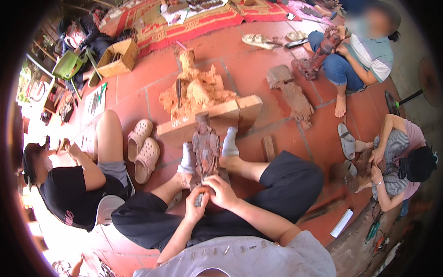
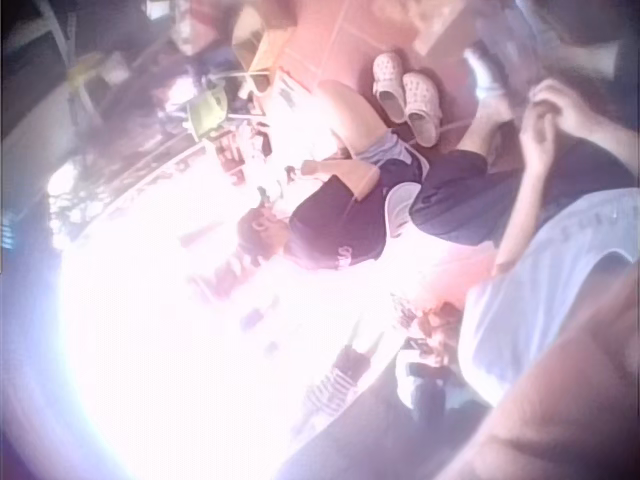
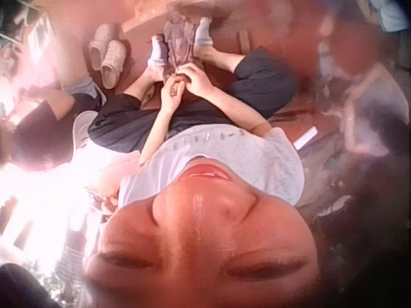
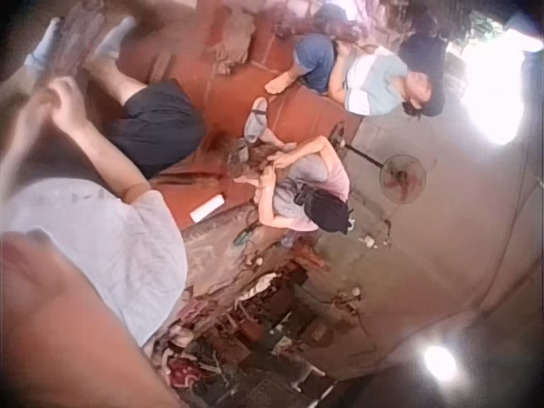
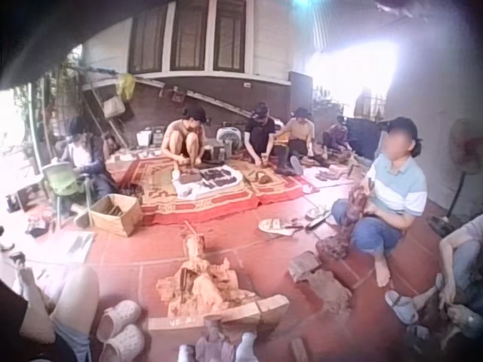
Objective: The person carves a wooden sculpture using a chisel and a sanding block. They hold the sculpture with their left hand and use the chisel with their right hand to shape the wood, then switch to a sanding block to smooth the surface.
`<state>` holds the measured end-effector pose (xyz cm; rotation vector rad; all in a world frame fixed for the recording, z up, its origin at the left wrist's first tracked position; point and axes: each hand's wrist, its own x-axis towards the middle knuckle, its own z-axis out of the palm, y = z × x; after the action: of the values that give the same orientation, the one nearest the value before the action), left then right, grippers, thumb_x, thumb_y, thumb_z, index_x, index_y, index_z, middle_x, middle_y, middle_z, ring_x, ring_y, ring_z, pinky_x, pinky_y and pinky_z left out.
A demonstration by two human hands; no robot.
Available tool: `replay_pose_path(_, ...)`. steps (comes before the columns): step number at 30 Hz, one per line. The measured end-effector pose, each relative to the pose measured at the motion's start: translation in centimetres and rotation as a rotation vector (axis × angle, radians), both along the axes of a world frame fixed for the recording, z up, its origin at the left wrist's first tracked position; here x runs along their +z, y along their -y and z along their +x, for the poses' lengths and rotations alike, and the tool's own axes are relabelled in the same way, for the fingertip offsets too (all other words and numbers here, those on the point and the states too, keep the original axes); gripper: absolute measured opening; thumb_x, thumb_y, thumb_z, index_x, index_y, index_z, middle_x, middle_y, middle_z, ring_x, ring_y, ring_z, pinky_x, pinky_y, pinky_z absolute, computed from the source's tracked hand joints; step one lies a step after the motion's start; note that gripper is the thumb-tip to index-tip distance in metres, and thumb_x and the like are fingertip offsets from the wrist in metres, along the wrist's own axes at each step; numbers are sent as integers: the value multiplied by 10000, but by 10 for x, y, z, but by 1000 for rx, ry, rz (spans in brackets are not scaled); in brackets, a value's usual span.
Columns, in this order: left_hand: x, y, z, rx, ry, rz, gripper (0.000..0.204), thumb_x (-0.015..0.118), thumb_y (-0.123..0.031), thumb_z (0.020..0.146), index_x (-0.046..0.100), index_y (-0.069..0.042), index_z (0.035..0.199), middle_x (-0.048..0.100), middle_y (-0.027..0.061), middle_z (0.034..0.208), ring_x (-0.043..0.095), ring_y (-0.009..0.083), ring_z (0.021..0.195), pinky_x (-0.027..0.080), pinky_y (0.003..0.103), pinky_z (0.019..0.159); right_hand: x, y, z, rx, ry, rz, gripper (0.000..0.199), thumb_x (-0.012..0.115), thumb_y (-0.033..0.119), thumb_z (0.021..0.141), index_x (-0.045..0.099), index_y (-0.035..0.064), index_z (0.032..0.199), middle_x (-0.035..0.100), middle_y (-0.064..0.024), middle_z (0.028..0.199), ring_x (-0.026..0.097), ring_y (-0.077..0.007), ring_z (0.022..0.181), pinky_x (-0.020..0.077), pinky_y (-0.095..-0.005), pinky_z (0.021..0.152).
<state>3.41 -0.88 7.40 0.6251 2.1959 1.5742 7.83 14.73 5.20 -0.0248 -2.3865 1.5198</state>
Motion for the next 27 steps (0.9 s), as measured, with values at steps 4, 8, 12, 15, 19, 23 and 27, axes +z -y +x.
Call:
replay_pose_path(4, -6, 9, 8, -17, 46, 1, 112, 672, -59, 925, 666, -23, 1031, 675, 154, 1015, 676, 308, 959, 526, 361, 872, -6, 2, 7, 43, 46, 20, 437, 718, -50, 697, 633, 55, 1112, 635, -120, 1097, 658, -326, 998, 558, -389, 831)
replay_pose_path(8, -1, 1, 2, -8, -2, -9, 130, 684, -61, 917, 671, -24, 1041, 682, 159, 1036, 669, 337, 1013, 521, 388, 906, 4, -2, 2, 15, 18, 20, 424, 716, -47, 705, 635, 50, 1110, 638, -120, 1115, 659, -326, 1012, 562, -385, 843)
replay_pose_path(12, -9, 1, 4, -4, 7, 40, 134, 675, -75, 928, 672, -20, 1050, 680, 149, 1027, 674, 304, 995, 520, 373, 898, -2, -2, 3, 22, 60, 50, 384, 710, -33, 706, 644, 57, 1073, 644, -111, 1084, 650, -329, 1029, 554, -398, 862)
replay_pose_path(15, -5, 11, 12, -19, 65, -9, 138, 663, -84, 941, 661, -15, 1061, 673, 136, 1009, 677, 273, 954, 515, 353, 885, -3, -2, 9, 111, 67, 57, 383, 707, -43, 713, 651, 56, 1079, 644, -119, 1104, 645, -334, 1034, 552, -404, 871)
replay_pose_path(19, -1, -4, -7, -46, -64, 2, 174, 695, -97, 904, 653, -38, 1062, 664, 148, 1034, 669, 336, 984, 525, 392, 882, 7, -6, -7, -18, -15, 19, 395, 692, -71, 729, 659, 60, 1100, 636, -144, 1126, 647, -342, 1055, 557, -403, 870)
replay_pose_path(23, -19, -4, -6, -58, -107, 57, 141, 677, -72, 924, 641, -17, 1048, 665, 134, 991, 664, 260, 937, 520, 351, 876, -18, -8, -5, 7, -45, 93, 370, 704, -42, 711, 661, 40, 1069, 649, -133, 1138, 637, -339, 1069, 535, -412, 922)
replay_pose_path(27, -14, 1, 3, -39, -36, -1, 195, 702, -87, 907, 659, -35, 1090, 663, 140, 997, 676, 300, 946, 527, 364, 857, -9, -6, 2, 20, 19, 74, 434, 708, -60, 675, 664, 60, 1089, 655, -116, 1136, 636, -335, 1069, 532, -411, 925)
